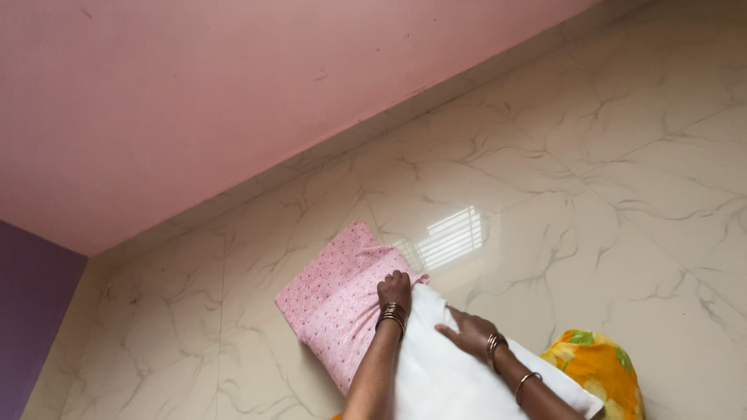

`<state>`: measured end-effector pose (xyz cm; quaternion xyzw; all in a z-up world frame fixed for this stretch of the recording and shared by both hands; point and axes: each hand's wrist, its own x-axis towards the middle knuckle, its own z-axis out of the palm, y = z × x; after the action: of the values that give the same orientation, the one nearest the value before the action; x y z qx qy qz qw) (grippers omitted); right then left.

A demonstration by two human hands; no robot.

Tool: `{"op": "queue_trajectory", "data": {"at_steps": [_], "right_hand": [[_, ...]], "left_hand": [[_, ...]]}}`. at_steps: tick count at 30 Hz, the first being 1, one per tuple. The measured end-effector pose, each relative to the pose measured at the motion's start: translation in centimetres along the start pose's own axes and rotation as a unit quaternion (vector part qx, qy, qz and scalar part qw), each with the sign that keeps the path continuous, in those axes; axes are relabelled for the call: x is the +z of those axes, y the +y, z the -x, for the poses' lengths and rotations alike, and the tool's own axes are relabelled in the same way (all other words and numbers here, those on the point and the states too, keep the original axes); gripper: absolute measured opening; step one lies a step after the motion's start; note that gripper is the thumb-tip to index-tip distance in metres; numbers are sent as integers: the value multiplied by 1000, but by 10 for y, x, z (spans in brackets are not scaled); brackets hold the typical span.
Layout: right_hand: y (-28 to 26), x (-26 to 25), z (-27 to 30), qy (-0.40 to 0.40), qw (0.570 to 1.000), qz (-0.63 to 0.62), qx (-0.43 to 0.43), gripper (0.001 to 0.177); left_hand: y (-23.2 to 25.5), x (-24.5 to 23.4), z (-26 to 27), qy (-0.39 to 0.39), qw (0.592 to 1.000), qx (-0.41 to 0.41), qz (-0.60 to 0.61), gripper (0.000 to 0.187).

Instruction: The person sits on the floor and puts a pink patterned pillowcase onto a white pillow, smoothing it out. They then repeat the process with a second pillow using a different pink patterned pillowcase.

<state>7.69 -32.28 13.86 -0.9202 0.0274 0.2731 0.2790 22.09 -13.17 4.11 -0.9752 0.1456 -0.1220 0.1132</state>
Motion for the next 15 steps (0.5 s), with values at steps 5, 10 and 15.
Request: {"op": "queue_trajectory", "data": {"at_steps": [5, 10, 15], "right_hand": [[3, 17, -8, 80, 993, -4, -88, 53], [19, 74, -48, 236, 924, -72, -293, 17], [28, 116, -73, 131, 962, -63, -229, 18]], "left_hand": [[16, -5, 0, 15, 994, 89, 69, 35], [25, -26, 33, 90, 975, 152, 135, 22], [59, -42, 99, 144, 952, 180, 203, 34]]}}
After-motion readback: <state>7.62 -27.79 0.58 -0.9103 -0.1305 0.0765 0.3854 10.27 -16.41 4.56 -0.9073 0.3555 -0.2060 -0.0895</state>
